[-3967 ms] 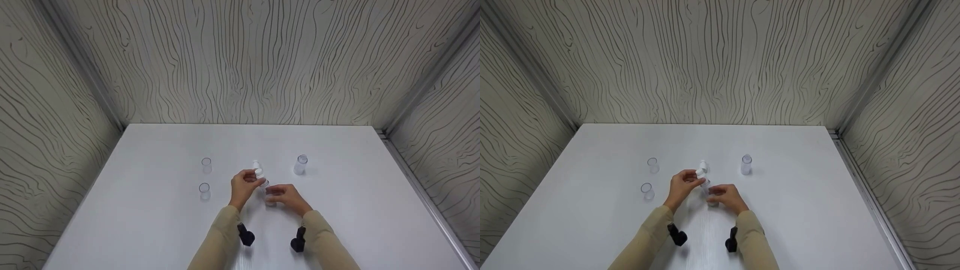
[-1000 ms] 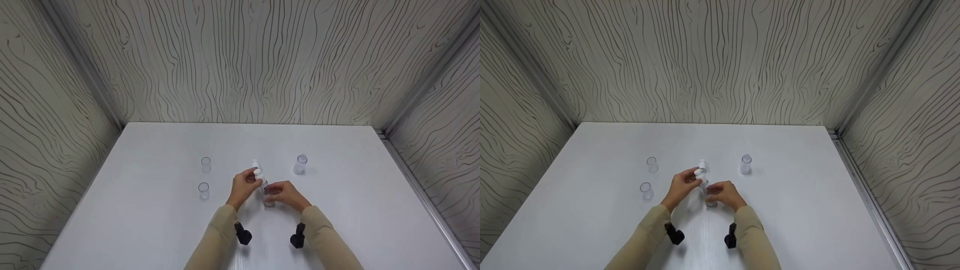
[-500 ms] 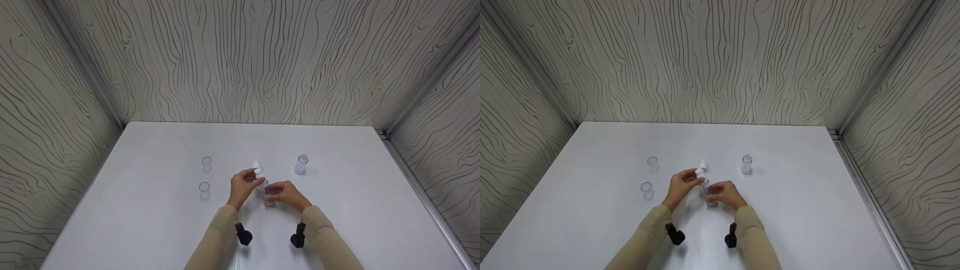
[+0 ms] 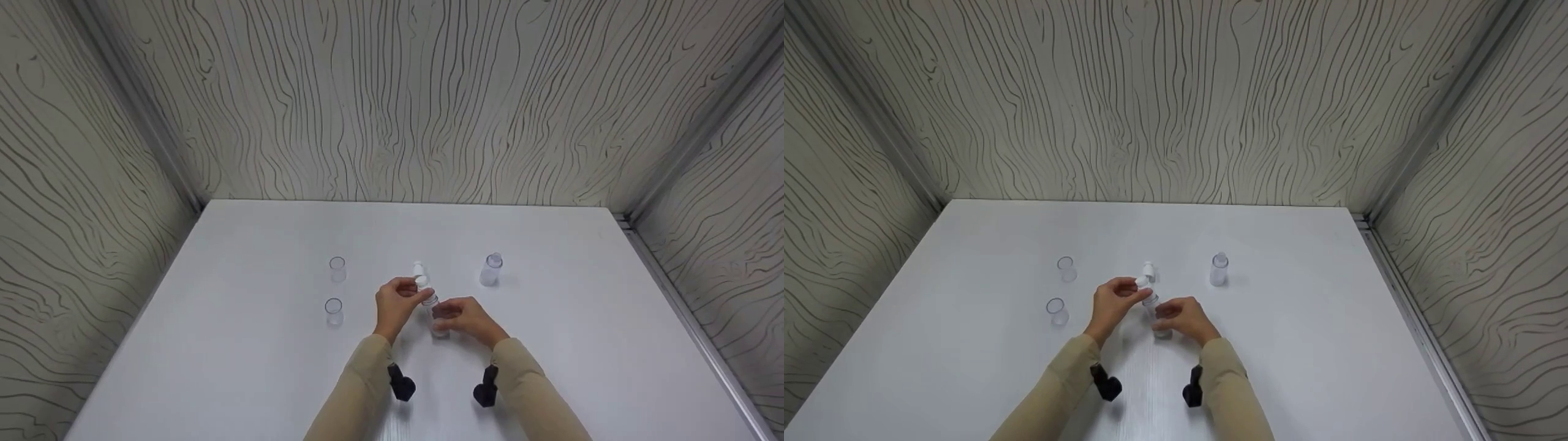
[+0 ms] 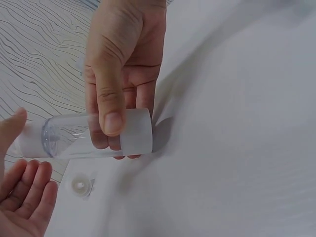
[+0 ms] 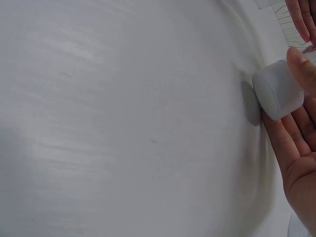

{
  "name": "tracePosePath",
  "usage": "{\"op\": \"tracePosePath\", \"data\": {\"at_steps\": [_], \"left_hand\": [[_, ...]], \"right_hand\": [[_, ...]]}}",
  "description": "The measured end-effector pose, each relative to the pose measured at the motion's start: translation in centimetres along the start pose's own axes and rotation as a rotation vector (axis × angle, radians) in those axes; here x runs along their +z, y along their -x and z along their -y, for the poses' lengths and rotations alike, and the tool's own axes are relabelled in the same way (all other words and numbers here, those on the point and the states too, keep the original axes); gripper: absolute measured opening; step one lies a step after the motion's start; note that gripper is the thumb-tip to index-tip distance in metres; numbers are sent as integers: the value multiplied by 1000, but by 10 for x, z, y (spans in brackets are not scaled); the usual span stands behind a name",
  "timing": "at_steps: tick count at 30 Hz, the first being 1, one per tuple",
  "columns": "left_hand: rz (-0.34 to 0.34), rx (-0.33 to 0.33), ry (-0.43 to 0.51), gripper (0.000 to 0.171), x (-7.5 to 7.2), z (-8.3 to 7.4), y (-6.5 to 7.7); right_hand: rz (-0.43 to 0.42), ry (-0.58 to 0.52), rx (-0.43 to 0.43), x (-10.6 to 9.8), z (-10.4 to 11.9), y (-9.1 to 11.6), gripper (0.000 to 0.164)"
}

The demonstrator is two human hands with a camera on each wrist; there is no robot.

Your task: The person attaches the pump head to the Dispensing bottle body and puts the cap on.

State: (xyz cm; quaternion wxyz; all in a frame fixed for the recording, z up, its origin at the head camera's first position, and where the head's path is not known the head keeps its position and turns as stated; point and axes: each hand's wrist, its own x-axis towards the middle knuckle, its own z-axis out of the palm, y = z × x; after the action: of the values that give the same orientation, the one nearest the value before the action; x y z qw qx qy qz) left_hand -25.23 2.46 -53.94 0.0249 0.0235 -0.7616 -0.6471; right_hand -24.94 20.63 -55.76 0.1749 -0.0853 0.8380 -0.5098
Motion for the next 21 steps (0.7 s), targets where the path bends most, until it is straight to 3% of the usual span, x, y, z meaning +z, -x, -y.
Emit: {"op": "tracePosePath", "data": {"at_steps": [7, 21], "left_hand": [[4, 24, 11, 40, -1, -2, 1], [69, 27, -20, 34, -3, -4, -1]], "right_hand": [[9, -3, 19, 0, 0, 0, 46], [12, -19, -57, 0, -2, 1, 45]]}}
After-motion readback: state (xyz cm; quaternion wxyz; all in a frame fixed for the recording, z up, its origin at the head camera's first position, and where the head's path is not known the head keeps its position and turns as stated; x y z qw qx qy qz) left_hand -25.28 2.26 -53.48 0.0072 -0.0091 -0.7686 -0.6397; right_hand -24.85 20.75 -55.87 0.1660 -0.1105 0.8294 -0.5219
